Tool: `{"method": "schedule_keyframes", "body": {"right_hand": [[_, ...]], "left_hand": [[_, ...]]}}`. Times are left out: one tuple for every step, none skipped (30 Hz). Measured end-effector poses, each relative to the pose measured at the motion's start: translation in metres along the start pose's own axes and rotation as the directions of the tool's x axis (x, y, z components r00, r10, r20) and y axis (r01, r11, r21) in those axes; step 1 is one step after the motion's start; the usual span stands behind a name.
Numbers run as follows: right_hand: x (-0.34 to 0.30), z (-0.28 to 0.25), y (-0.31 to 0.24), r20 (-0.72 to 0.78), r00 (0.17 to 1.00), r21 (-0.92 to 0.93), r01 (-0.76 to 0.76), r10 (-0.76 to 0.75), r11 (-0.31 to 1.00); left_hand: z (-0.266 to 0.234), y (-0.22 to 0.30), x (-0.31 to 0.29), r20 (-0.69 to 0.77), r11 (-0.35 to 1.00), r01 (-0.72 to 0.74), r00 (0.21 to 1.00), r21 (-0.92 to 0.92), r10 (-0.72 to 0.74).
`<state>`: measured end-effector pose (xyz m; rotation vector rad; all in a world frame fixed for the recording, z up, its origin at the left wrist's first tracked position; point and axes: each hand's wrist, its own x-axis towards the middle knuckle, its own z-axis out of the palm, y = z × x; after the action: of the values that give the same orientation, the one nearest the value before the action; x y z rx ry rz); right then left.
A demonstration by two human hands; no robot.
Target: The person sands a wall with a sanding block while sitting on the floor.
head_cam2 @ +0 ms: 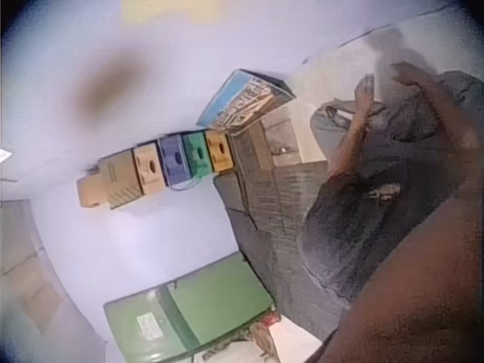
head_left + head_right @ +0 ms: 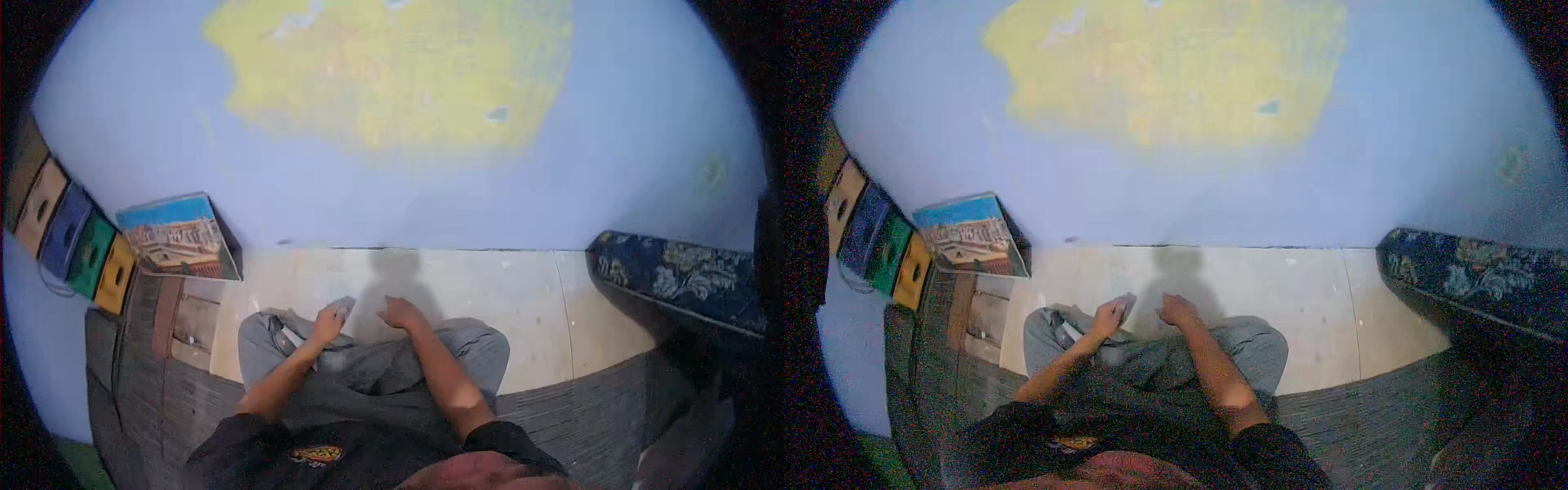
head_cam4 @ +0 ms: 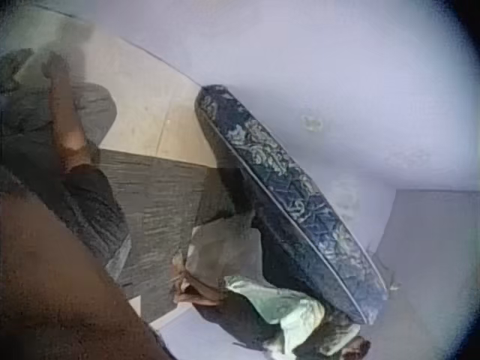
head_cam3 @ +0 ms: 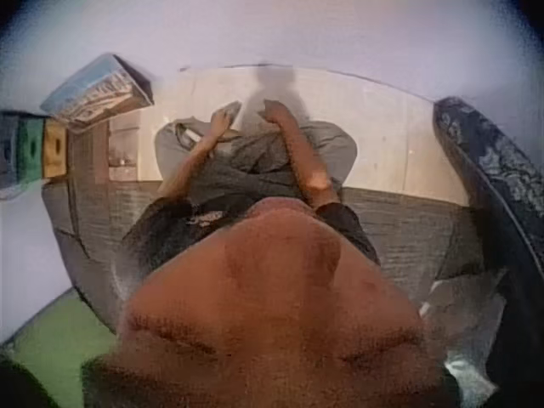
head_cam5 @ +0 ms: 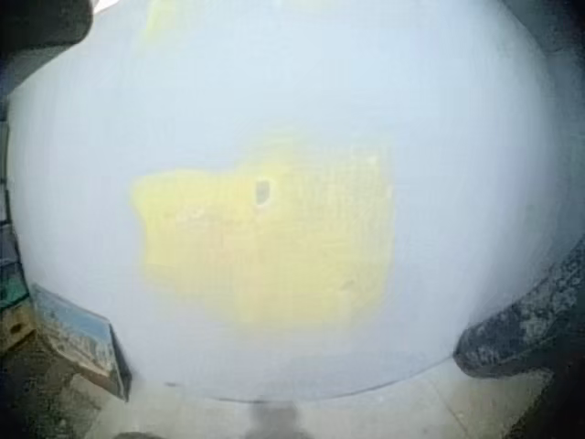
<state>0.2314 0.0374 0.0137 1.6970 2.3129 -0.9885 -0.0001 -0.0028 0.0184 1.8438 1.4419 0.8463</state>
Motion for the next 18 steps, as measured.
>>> {"method": "schedule_keyframes", "body": {"right_hand": [[0.005, 0.008, 0.005, -0.02, 1.0, 0.001, 0.007, -0.007, 1.0], [0.011, 0.02, 0.003, -0.095, 0.996, -0.038, -0.001, -0.002, 0.999], [0.017, 0.028, 0.005, -0.128, 0.99, -0.028, 0.053, -0.057, 0.998], [0.022, 0.032, 0.009, -0.162, 0.981, -0.023, 0.107, -0.109, 0.994], [0.023, 0.035, 0.011, -0.189, 0.97, -0.019, 0.155, -0.156, 0.988], [0.008, 0.031, -0.032, -0.028, 0.981, 0.157, 0.193, -0.191, 0.969], [0.007, 0.03, -0.018, -0.031, 0.984, 0.252, 0.176, -0.174, 0.952], [0.009, 0.033, -0.002, -0.036, 0.987, 0.347, 0.159, -0.156, 0.924], [0.011, 0.031, -0.005, -0.035, 0.985, 0.442, 0.165, -0.167, 0.882], [0.014, 0.027, -0.006, 0.051, 0.981, 0.514, 0.137, -0.189, 0.847], [0.013, 0.026, -0.005, 0.005, 0.982, 0.56, 0.155, -0.191, 0.814], [0.012, 0.029, 0.01, -0.056, 0.983, 0.607, 0.171, -0.173, 0.776], [0.014, 0.028, 0.025, -0.077, 0.989, 0.611, 0.145, -0.124, 0.779], [0.018, 0.026, 0.032, -0.106, 0.99, 0.616, 0.141, -0.095, 0.775], [0.025, 0.019, 0.029, -0.143, 0.986, 0.616, 0.157, -0.087, 0.772], [0.029, 0.016, -0.008, -0.202, 0.968, 0.65, 0.246, -0.148, 0.719], [0.018, 0.016, -0.009, -0.249, 0.96, 0.686, 0.265, -0.123, 0.678], [-0.003, 0.007, -0.05, -0.068, 0.994, 0.869, 0.104, -0.091, 0.483]], "left_hand": [[0.005, -0.011, -0.005, -0.013, 0.998, -0.022, 1.0, -0.064, 0.022], [0.01, -0.018, 0.004, -0.144, 0.989, -0.133, 0.982, -0.072, 0.122], [0.01, -0.026, 0.014, -0.057, 0.997, -0.011, 0.998, -0.081, 0.007], [0.009, -0.032, 0.025, 0.031, 0.99, 0.109, 0.994, -0.084, -0.107], [0.01, -0.034, 0.03, 0.125, 0.969, 0.232, 0.967, -0.084, -0.221], [0.007, -0.045, 0.003, 0.24, 0.58, 0.383, 0.92, -0.719, -0.311], [0.012, -0.03, 0.008, 0.263, 0.604, 0.391, 0.919, -0.695, -0.293], [0.016, -0.013, 0.013, 0.288, 0.629, 0.398, 0.918, -0.668, -0.274], [0.016, -0.014, 0.013, 0.287, 0.645, 0.39, 0.921, -0.657, -0.264], [0.016, -0.016, 0.014, 0.288, 0.66, 0.383, 0.923, -0.646, -0.254], [0.018, -0.021, 0.014, 0.291, 0.671, 0.379, 0.925, -0.637, -0.246], [0.03, -0.011, 0.016, 0.321, 0.641, 0.401, 0.915, -0.654, -0.245], [0.041, -0.002, 0.018, 0.353, 0.609, 0.424, 0.904, -0.67, -0.241], [0.049, -0.012, 0.023, 0.256, 0.856, 0.326, 0.937, -0.401, -0.237], [0.055, -0.03, 0.031, 0.228, 0.86, 0.294, 0.95, -0.418, -0.213], [0.044, -0.068, 0.025, 0.169, 0.865, 0.288, 0.957, -0.412, -0.237], [0.05, -0.064, 0.018, 0.187, 0.853, 0.347, 0.937, -0.389, -0.296], [0.042, -0.075, -0.003, 0.184, 0.828, 0.437, 0.9, -0.352, -0.396]]}}
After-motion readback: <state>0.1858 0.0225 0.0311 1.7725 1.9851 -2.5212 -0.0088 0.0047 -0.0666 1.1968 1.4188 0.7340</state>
